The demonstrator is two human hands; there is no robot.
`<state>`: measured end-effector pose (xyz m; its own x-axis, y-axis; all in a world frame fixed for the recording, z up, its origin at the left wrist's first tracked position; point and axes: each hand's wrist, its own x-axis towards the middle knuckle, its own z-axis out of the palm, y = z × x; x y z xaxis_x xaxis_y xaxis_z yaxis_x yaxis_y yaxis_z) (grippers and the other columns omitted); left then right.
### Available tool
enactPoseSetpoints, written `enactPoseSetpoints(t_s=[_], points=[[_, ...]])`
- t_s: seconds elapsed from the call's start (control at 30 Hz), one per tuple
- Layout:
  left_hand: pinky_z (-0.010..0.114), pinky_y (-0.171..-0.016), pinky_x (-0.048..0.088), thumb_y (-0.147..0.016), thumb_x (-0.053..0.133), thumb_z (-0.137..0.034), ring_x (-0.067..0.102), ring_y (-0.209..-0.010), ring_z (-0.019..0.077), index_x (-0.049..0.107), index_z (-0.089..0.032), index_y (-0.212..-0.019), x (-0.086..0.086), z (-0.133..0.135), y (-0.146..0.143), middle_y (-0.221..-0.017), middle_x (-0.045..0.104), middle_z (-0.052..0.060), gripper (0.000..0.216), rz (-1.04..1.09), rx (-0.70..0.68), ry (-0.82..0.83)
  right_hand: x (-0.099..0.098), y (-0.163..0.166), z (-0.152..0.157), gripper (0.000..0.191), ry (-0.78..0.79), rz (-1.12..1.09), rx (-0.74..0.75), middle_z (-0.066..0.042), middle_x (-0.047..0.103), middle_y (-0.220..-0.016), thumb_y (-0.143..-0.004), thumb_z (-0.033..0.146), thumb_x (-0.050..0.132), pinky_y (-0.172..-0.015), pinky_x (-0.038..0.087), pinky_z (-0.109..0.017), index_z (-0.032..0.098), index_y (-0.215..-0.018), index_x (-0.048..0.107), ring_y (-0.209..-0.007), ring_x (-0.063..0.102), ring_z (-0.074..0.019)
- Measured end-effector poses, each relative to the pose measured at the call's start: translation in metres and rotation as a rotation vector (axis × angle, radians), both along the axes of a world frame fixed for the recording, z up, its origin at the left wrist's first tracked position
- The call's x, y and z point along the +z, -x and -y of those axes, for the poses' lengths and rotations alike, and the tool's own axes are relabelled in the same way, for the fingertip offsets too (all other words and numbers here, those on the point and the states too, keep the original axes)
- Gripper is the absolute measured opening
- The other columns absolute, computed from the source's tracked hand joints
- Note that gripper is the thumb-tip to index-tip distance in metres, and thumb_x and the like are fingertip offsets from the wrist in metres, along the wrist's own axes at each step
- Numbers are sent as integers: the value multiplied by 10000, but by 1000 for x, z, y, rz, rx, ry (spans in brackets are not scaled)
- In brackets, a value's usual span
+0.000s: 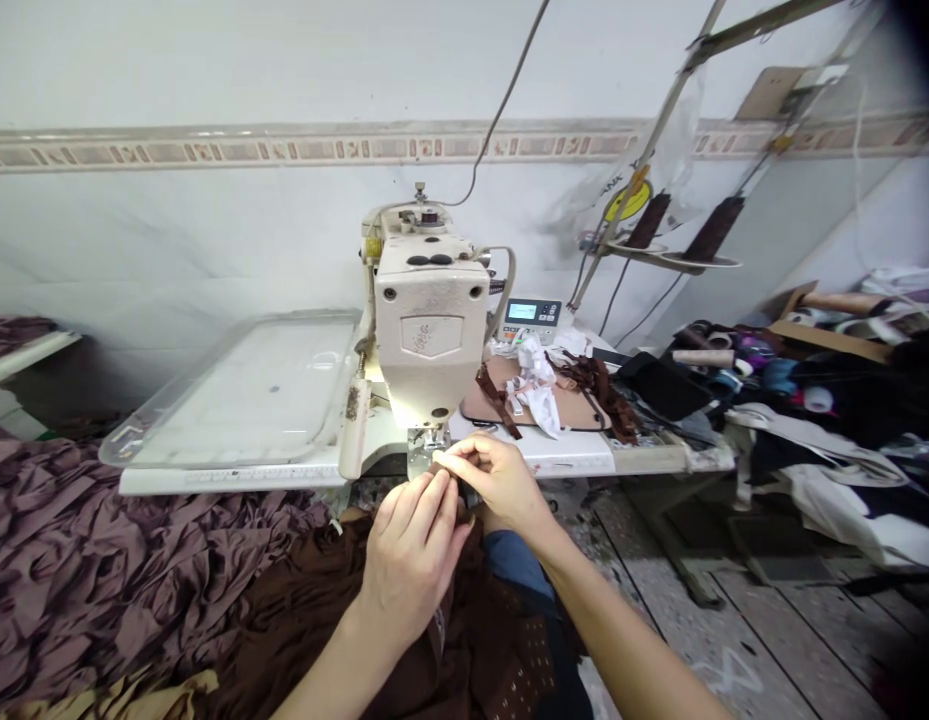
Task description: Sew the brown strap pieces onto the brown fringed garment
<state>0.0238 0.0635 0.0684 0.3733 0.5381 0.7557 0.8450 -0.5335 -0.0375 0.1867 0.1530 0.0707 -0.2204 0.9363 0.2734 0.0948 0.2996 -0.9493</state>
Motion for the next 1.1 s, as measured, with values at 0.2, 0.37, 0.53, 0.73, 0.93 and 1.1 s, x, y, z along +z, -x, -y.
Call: enactPoseSetpoints(t_s=[0.2,0.37,0.53,0.73,0.93,1.1], points=[[456,-1120,470,-1050,658,-209,673,-1275,313,689,-72,-1366,0,-4,-2,-1388,744,156,346,4,16,-14,-45,7,35,484,308,-290,-174,-63,761,-909,-913,670,758,-654,575,-295,193,-988,767,-771,682,-206],[471,-1110,481,-1082,592,-245,659,-1286,319,678,-72,-1388,1,-6,1,-1407,732,154,361,-19,29,35,-80,3,71,572,530,-407,133,6,597,-678,-896,772,713,-486,518,-266,203,-841,732,-546,533,-145],[487,-1094,487,-1092,570,-294,663,-1277,346,673,-45,-1381,0,-7,-7,-1402,727,184,395,-38,113,26,-64,-10,62,558,499,-430,32,65,460,-584,-811,706,845,-391,348,-191,195,-713,643,-468,391,-87],[500,-1094,503,-1070,606,-305,674,-1284,368,654,-31,-1397,-2,-11,-17,-1392,718,227,430,-38,167,18,-47,-19,44,547,473,-391,-54,77,435,-586,-771,678,880,-385,280,-191,192,-701,639,-470,334,-78],[469,-1113,521,-1045,644,-201,667,-1303,319,650,-113,-1406,-3,-12,4,-1379,731,178,372,115,-2,72,-67,-45,42,460,470,-200,203,43,558,-699,-809,599,887,-545,422,-219,176,-794,707,-603,480,-112],[479,-1096,507,-1035,673,-334,682,-1228,297,708,-196,-1282,-17,-18,42,-1256,758,132,286,745,80,349,-83,-64,43,377,234,155,254,-22,716,-827,-825,549,883,-722,504,-295,189,-808,770,-787,637,-201]])
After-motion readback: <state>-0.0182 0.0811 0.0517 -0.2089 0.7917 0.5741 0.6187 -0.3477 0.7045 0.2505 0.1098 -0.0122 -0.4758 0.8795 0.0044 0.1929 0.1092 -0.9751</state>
